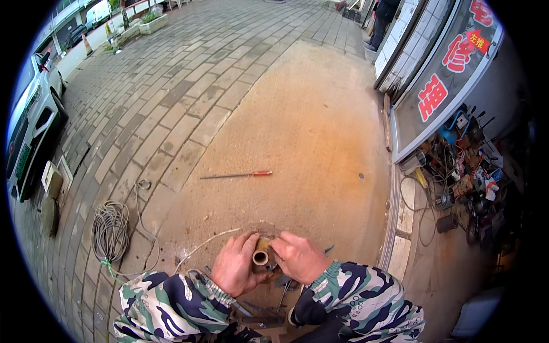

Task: The person uses a hammer and punch to drive pins into a metal plate, then uses shears to trim the edges of the plate. The person then places the plate onto a cylindrical metal part.

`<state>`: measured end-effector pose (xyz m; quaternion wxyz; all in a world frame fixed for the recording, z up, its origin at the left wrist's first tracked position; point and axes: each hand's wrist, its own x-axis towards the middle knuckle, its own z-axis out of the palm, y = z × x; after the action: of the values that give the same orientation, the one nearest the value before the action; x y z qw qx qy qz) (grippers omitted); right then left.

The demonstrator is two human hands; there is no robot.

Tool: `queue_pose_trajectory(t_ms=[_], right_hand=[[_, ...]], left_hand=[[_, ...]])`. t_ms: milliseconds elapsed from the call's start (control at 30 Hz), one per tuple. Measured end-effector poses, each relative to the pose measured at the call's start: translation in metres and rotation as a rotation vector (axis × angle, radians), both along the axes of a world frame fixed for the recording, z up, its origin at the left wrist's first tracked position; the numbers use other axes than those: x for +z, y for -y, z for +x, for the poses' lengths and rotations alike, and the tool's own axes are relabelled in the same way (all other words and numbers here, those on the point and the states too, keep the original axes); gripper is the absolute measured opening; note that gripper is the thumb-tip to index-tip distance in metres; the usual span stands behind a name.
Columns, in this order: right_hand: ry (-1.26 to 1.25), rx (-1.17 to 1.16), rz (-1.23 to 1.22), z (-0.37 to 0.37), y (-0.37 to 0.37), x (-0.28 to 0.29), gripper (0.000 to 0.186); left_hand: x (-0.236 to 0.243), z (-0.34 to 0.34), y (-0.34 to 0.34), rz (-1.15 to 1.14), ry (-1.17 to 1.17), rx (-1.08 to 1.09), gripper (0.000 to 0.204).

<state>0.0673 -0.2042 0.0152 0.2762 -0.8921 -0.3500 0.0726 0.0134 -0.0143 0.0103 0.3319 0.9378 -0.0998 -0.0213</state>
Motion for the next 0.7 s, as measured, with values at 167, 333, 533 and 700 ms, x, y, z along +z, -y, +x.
queue_pose_trajectory(t_ms=[167, 333, 533, 700], right_hand=[[0.004, 0.001, -0.02, 0.0, -0.007, 0.004, 0.008], [-0.057, -0.049, -0.053, -0.002, -0.011, 0.008, 0.009], [-0.015, -0.043, -0.025, -0.002, -0.013, 0.003, 0.01], [0.006, -0.09, -0.037, 0.001, -0.012, 0.007, 0.008]], left_hand=[[-0.003, -0.001, -0.003, -0.015, -0.012, 0.01, 0.089], [-0.007, -0.001, -0.002, -0.037, 0.004, -0.004, 0.09], [-0.012, -0.002, -0.001, -0.041, 0.013, 0.016, 0.088], [-0.001, -0.001, -0.001, -0.032, 0.028, 0.004, 0.085]])
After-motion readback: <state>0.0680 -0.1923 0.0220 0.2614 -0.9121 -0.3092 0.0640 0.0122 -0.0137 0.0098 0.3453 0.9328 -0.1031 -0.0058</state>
